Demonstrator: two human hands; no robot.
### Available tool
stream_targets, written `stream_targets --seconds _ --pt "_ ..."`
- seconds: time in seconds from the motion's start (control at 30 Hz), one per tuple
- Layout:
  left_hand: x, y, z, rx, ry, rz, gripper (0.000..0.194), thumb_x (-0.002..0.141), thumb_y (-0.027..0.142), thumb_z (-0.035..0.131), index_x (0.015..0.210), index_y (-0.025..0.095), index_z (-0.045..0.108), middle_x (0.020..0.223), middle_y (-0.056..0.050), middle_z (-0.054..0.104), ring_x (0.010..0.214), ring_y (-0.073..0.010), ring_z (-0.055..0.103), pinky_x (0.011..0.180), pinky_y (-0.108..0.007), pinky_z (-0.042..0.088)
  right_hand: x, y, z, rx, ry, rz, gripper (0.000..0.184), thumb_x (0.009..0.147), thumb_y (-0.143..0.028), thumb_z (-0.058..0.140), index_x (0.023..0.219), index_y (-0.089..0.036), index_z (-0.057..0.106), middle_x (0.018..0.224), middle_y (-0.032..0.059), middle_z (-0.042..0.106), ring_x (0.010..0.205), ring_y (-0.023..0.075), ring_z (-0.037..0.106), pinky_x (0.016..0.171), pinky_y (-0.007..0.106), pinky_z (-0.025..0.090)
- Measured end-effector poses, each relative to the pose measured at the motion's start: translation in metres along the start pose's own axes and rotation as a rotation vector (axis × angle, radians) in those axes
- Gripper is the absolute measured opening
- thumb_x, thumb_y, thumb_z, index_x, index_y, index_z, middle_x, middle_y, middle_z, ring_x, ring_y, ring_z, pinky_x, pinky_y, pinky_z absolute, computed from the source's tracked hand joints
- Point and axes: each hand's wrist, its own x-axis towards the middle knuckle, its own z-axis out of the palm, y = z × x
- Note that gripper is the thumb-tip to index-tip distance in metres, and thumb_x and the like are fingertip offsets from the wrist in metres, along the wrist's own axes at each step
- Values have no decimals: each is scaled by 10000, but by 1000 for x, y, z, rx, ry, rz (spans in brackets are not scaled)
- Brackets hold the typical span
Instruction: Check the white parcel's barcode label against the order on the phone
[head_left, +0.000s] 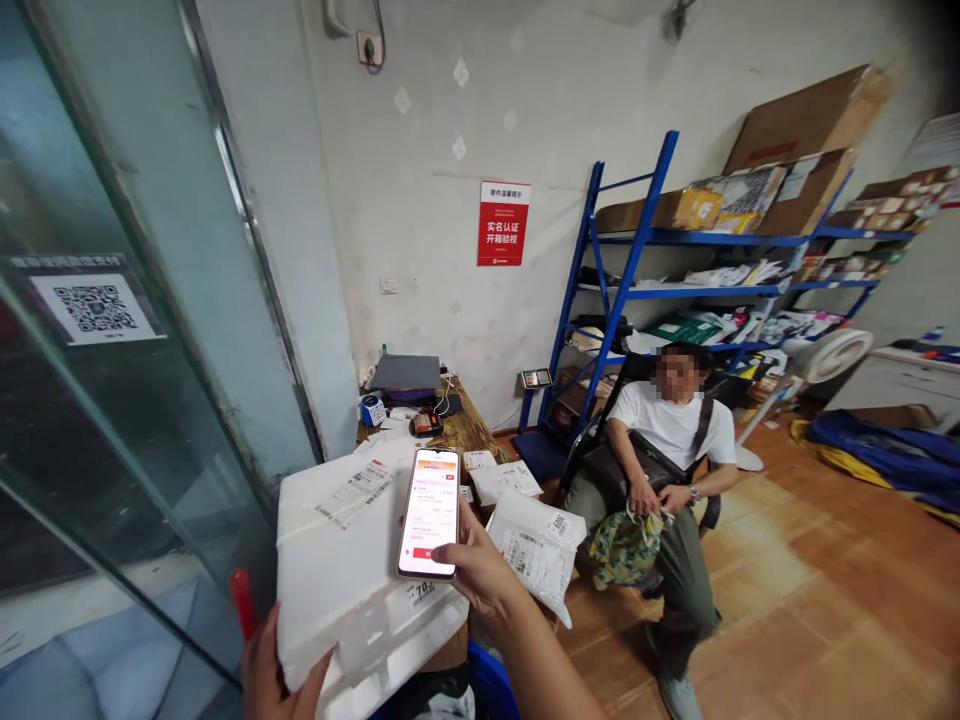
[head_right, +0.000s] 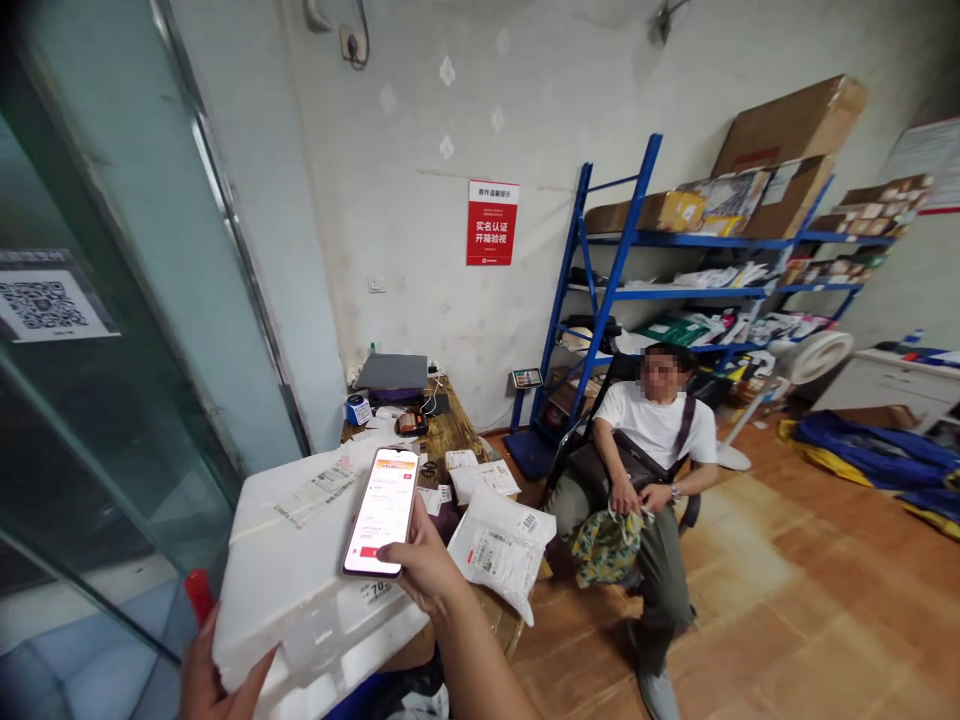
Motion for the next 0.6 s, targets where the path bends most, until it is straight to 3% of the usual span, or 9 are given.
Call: stream_targets --seconds 0.13,0.27,0.47,0.6 --pt "24 -14 1 -42 7 86 606 843 433 456 1348 125 323 1278 -194 432 1274 -351 370 1081 -546 290 -18 6 1 6 -23 13 903 491 -8 630 1313 -237 336 1051 56 700 982 234 645 804 349 490" --pt "40 -28 0 -136 -56 17 673 820 457 473 1380 138 281 1314 -177 417 1283 -333 374 1104 -508 266 -35 14 -2 22 -19 12 942 480 2 652 1322 -267 328 1087 33 680 979 203 636 781 300 479" --pt "40 -22 -12 -179 -124 -116 872 730 523 553 1437 168 185 1435 -171 339 1275 -344 406 1079 -525 310 -65 12 2 28 -50 59 925 504 -24 683 1309 -248 286 1030 52 688 943 231 656 742 317 478" --pt "34 -18 -17 -176 -126 -100 891 735 522 553 1460 180 163 1474 -164 309 1258 -355 435 1031 -529 383 -83 6 6 77 -14 75 998 496 -40 689 1349 -236 208 1032 70 689 916 231 663 721 311 476"
